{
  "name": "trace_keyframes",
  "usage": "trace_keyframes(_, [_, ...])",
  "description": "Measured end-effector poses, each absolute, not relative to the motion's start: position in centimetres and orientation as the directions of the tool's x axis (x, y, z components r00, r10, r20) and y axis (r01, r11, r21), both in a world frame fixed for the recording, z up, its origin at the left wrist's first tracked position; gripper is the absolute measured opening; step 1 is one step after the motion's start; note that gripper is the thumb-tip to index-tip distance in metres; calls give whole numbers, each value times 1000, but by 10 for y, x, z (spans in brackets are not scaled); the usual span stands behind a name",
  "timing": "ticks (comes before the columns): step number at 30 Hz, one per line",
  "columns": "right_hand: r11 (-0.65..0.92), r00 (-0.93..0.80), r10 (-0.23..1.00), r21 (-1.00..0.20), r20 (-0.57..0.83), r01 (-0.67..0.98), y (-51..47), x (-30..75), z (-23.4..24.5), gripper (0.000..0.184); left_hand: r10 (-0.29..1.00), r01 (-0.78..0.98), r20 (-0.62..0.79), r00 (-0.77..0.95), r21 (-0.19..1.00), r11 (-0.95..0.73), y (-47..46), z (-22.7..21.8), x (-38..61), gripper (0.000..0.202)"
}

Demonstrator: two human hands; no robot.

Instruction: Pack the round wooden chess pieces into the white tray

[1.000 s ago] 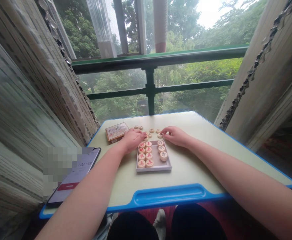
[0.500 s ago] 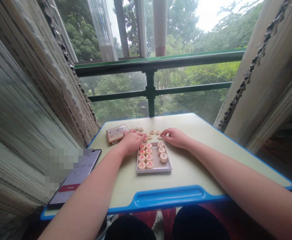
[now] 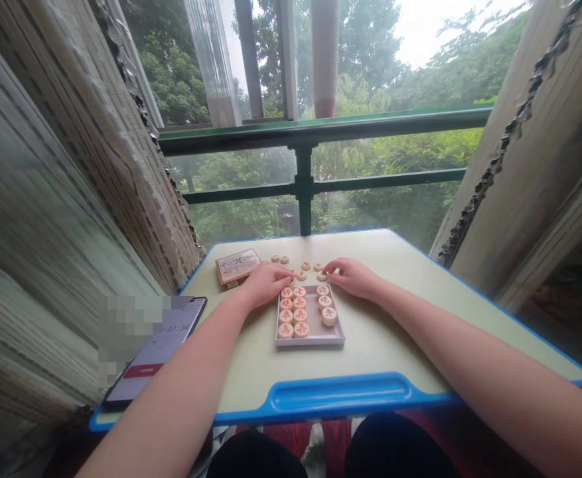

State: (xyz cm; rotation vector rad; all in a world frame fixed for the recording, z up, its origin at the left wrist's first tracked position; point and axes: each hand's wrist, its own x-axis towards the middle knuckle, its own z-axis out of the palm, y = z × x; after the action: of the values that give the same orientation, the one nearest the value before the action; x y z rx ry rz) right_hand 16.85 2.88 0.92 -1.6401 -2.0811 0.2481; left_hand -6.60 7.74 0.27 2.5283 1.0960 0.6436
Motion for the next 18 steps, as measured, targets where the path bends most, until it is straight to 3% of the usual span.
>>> trace_keyframes(7, [268,-174,953,-414,250,870,28,169,8,21,723,525,277,633,532,-664,83,2,-68,29])
trace_keyframes(11, [272,-180,952,-409,249,871,28,169,9,21,717,555,285,636,476,-682,85,1,-71,37])
trace_keyframes(18, [278,-188,950,-407,248,870,28,170,8,21,697,584,292,656,389,-713,85,2,-75,26])
